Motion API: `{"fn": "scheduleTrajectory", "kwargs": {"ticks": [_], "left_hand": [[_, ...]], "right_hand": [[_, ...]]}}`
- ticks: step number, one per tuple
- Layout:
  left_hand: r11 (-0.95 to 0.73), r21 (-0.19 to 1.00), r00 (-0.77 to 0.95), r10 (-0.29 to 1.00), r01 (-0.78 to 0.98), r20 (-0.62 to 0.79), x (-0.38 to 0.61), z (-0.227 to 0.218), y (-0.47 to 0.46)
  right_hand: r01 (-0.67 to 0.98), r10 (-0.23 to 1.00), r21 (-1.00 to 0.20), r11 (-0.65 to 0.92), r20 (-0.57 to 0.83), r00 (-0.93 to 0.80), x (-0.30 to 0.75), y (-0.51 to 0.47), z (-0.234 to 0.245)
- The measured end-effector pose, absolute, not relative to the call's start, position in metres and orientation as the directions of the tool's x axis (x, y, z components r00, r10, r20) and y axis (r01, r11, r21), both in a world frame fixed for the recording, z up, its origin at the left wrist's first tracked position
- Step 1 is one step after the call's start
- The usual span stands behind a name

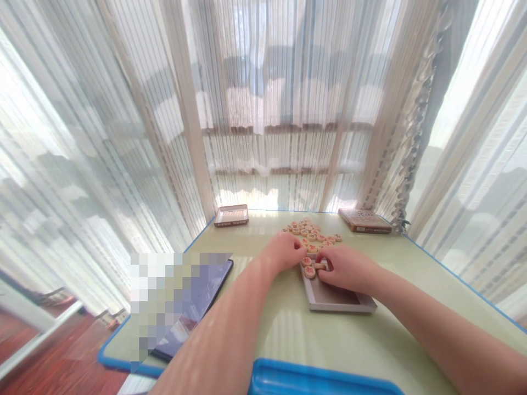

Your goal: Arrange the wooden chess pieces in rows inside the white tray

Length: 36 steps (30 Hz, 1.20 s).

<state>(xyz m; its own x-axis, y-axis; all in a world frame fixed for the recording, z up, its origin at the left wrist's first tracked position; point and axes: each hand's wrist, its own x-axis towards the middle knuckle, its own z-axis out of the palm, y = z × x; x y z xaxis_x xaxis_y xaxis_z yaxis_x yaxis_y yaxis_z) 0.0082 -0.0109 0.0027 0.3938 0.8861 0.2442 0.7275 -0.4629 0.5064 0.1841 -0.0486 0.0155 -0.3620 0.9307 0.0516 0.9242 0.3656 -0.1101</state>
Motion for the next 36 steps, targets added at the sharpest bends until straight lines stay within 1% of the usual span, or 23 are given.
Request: {"fn": "scheduleTrajectory", "kwargs": {"ticks": [7, 13, 19, 24, 26, 32, 36], "left_hand": [[-0.489, 0.484, 0.413, 0.872, 0.726, 0.262, 0.007, 0.005, -0.012], [-0.496, 0.484, 0.423, 0.868, 0.721, 0.261, 0.008, 0.004, -0.011], [-0.488, 0.479, 0.415, 0.873, 0.729, 0.257, 0.008, 0.005, -0.013], [-0.485, 0.487, 0.414, 0.874, 0.726, 0.253, 0.008, 0.006, -0.014], [-0.495, 0.490, 0.424, 0.869, 0.718, 0.256, 0.008, 0.006, -0.013], [-0.508, 0.469, 0.422, 0.861, 0.722, 0.284, 0.010, 0.005, -0.009], [-0.507, 0.440, 0.422, 0.862, 0.741, 0.282, 0.010, 0.006, -0.010]], "right_hand": [[0.905, 0.914, -0.133, 0.404, 0.019, -0.405, 0.184, -0.055, 0.023], [0.902, 0.915, -0.171, 0.395, -0.014, -0.403, 0.186, -0.055, 0.023], [0.910, 0.917, -0.115, 0.398, 0.040, -0.396, 0.185, -0.056, 0.024], [0.909, 0.905, -0.122, 0.399, 0.214, -0.368, 0.181, -0.054, 0.020], [0.905, 0.900, -0.141, 0.401, 0.245, -0.361, 0.178, -0.053, 0.018], [0.898, 0.915, -0.210, 0.386, 0.213, -0.344, 0.169, -0.054, 0.013], [0.905, 0.925, -0.219, 0.365, 0.191, -0.327, 0.168, -0.055, 0.014]]}}
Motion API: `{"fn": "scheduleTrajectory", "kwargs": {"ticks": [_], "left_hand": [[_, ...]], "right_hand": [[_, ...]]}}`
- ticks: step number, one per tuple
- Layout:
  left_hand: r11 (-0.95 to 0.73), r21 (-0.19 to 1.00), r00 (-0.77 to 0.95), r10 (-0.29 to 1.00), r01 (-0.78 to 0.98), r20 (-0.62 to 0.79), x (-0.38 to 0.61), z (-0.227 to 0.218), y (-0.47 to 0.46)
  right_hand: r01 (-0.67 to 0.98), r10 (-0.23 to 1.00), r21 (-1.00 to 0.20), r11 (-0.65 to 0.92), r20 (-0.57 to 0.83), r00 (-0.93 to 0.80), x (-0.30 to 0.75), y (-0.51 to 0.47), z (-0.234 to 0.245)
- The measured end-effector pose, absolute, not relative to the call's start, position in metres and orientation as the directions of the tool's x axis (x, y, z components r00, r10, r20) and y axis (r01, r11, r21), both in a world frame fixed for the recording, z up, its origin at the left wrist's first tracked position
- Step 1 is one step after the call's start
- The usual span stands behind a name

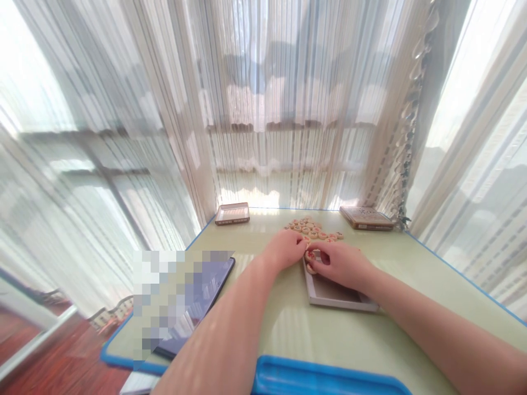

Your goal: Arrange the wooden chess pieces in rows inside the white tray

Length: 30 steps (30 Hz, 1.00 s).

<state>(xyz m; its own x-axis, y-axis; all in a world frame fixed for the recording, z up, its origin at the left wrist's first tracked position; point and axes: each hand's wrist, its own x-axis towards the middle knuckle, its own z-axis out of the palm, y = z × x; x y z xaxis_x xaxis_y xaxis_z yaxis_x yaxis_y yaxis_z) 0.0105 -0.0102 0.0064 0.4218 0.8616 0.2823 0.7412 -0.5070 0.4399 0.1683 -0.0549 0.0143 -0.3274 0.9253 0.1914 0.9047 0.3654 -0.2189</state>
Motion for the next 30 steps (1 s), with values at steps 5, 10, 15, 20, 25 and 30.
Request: {"fn": "scheduleTrajectory", "kwargs": {"ticks": [5, 10, 15, 20, 25, 30], "left_hand": [[-0.525, 0.429, 0.437, 0.851, 0.735, 0.291, 0.010, 0.006, -0.010], [-0.525, 0.469, 0.446, 0.851, 0.710, 0.279, 0.009, 0.001, -0.007], [-0.541, 0.487, 0.458, 0.841, 0.686, 0.290, 0.009, -0.002, -0.005], [-0.530, 0.495, 0.448, 0.847, 0.689, 0.285, 0.009, -0.002, -0.006], [-0.526, 0.497, 0.445, 0.850, 0.691, 0.281, 0.009, 0.000, -0.008], [-0.524, 0.503, 0.449, 0.851, 0.687, 0.273, 0.009, -0.001, -0.008]], "right_hand": [[0.904, 0.925, -0.217, 0.368, 0.184, -0.332, 0.169, -0.055, 0.015], [0.898, 0.926, -0.245, 0.366, 0.186, -0.327, 0.170, -0.054, 0.015], [0.901, 0.927, -0.232, 0.366, 0.179, -0.331, 0.171, -0.054, 0.015], [0.903, 0.908, -0.165, 0.396, 0.217, -0.358, 0.176, -0.057, 0.018], [0.917, 0.911, -0.067, 0.393, 0.165, -0.378, 0.181, -0.059, 0.024], [0.885, 0.882, -0.047, 0.463, 0.125, -0.455, 0.180, -0.061, 0.023]]}}
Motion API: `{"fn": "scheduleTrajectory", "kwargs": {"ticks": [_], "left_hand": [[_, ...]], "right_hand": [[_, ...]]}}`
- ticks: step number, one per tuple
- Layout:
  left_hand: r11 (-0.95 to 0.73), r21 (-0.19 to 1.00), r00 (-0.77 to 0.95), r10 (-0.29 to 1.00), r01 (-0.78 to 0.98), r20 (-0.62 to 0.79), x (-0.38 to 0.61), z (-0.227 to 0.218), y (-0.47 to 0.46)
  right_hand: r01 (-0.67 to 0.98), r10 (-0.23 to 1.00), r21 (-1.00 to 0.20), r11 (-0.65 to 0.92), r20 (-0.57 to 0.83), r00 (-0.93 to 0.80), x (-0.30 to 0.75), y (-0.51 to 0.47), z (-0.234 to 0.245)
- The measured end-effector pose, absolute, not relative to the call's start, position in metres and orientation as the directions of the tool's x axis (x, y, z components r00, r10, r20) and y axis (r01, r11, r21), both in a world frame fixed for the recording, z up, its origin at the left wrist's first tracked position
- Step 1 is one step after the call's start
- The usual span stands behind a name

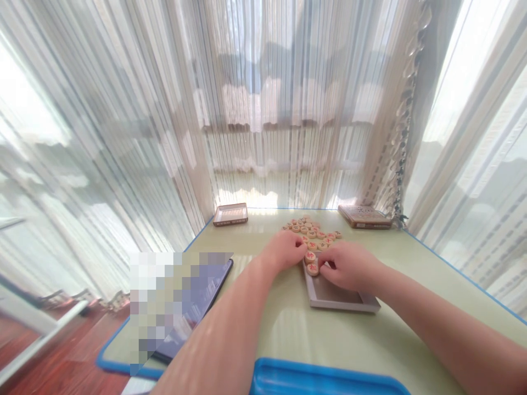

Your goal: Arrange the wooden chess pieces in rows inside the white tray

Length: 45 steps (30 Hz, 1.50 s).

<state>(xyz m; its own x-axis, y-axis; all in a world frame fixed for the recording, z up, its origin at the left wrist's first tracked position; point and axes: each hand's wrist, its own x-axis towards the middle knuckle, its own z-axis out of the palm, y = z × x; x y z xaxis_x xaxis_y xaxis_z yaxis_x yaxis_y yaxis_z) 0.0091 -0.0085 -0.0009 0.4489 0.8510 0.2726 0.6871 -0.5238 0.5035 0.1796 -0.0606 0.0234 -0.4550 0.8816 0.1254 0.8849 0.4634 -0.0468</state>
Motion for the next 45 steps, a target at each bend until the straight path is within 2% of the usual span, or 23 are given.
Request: {"fn": "scheduleTrajectory", "kwargs": {"ticks": [14, 19, 24, 28, 32, 35, 39, 45], "left_hand": [[-0.529, 0.473, 0.454, 0.849, 0.705, 0.272, 0.009, -0.001, -0.009], [-0.539, 0.455, 0.457, 0.842, 0.709, 0.286, 0.009, -0.002, -0.008], [-0.549, 0.375, 0.401, 0.822, 0.747, 0.406, 0.007, 0.001, -0.006], [-0.492, 0.371, 0.293, 0.828, 0.787, 0.477, 0.004, 0.000, 0.000], [-0.393, 0.328, 0.279, 0.897, 0.859, 0.343, 0.002, -0.004, 0.000], [-0.305, 0.293, 0.244, 0.943, 0.906, 0.226, 0.002, -0.004, -0.003], [-0.260, 0.333, 0.195, 0.956, 0.906, 0.218, 0.000, 0.002, -0.004], [-0.219, 0.386, 0.144, 0.966, 0.896, 0.213, -0.003, 0.000, 0.002]], "right_hand": [[0.884, 0.876, -0.028, 0.467, 0.155, -0.457, 0.178, -0.062, 0.020], [0.917, 0.900, 0.013, 0.399, 0.186, -0.394, 0.180, -0.060, 0.024], [0.952, 0.911, -0.007, 0.306, 0.293, -0.290, 0.186, -0.052, 0.023], [0.946, 0.886, -0.054, 0.318, 0.371, -0.277, 0.191, -0.043, 0.016], [0.938, 0.880, -0.008, 0.346, 0.349, -0.322, 0.193, -0.038, 0.009], [0.936, 0.905, -0.049, 0.350, 0.275, -0.324, 0.193, -0.037, 0.005], [0.952, 0.941, -0.113, 0.285, 0.222, -0.255, 0.192, -0.037, 0.006], [0.960, 0.954, -0.135, 0.243, 0.212, -0.212, 0.194, -0.036, 0.010]]}}
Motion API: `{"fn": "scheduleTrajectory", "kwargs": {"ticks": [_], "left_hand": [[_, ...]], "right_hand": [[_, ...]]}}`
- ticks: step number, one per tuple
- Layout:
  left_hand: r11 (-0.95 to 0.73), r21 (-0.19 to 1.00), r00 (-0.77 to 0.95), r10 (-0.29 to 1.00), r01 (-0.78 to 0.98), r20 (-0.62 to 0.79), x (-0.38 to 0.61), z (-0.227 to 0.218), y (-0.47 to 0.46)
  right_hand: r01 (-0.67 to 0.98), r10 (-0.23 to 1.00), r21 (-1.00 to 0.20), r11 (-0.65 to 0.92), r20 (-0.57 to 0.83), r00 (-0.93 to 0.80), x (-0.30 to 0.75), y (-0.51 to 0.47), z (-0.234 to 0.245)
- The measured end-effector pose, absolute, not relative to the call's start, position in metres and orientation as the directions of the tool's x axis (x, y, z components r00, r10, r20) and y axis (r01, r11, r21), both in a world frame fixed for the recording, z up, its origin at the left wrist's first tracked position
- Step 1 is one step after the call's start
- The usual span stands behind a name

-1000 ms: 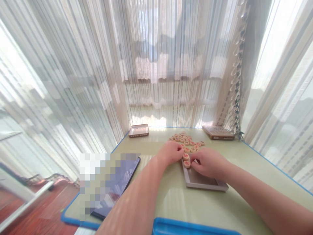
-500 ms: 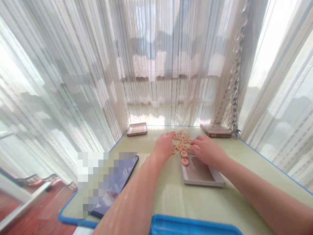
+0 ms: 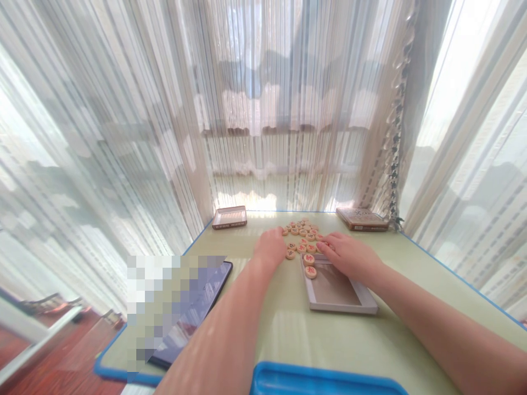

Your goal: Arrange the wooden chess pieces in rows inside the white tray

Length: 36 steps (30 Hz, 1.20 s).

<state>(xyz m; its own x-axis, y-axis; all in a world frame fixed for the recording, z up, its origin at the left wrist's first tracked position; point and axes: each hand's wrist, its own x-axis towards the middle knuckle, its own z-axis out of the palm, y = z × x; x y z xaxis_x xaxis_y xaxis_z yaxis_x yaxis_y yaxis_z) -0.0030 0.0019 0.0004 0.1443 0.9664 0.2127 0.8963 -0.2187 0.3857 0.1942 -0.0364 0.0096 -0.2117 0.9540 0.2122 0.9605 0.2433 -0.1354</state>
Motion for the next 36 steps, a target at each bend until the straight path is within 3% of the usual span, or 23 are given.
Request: {"fn": "scheduleTrajectory", "kwargs": {"ticks": [13, 18, 21, 23, 28, 36], "left_hand": [[-0.337, 0.353, 0.295, 0.940, 0.873, 0.169, 0.004, 0.000, -0.003], [-0.550, 0.318, 0.490, 0.834, 0.772, 0.253, 0.007, -0.004, -0.004], [-0.574, 0.324, 0.542, 0.818, 0.752, 0.190, 0.007, -0.010, -0.001], [-0.568, 0.332, 0.548, 0.821, 0.753, 0.159, 0.007, -0.011, 0.000], [-0.557, 0.350, 0.507, 0.830, 0.753, 0.232, 0.006, -0.003, -0.003], [-0.347, 0.329, 0.291, 0.934, 0.878, 0.207, 0.002, -0.001, -0.001]], "right_hand": [[0.949, 0.959, -0.191, 0.251, 0.180, -0.217, 0.194, -0.037, 0.009], [0.946, 0.956, -0.192, 0.262, 0.187, -0.227, 0.194, -0.037, 0.008], [0.949, 0.959, -0.193, 0.251, 0.185, -0.216, 0.193, -0.036, 0.008], [0.948, 0.957, -0.191, 0.255, 0.187, -0.219, 0.193, -0.037, 0.007], [0.948, 0.955, -0.181, 0.262, 0.192, -0.227, 0.192, -0.038, 0.007], [0.944, 0.952, -0.169, 0.283, 0.171, -0.255, 0.191, -0.040, 0.009]]}}
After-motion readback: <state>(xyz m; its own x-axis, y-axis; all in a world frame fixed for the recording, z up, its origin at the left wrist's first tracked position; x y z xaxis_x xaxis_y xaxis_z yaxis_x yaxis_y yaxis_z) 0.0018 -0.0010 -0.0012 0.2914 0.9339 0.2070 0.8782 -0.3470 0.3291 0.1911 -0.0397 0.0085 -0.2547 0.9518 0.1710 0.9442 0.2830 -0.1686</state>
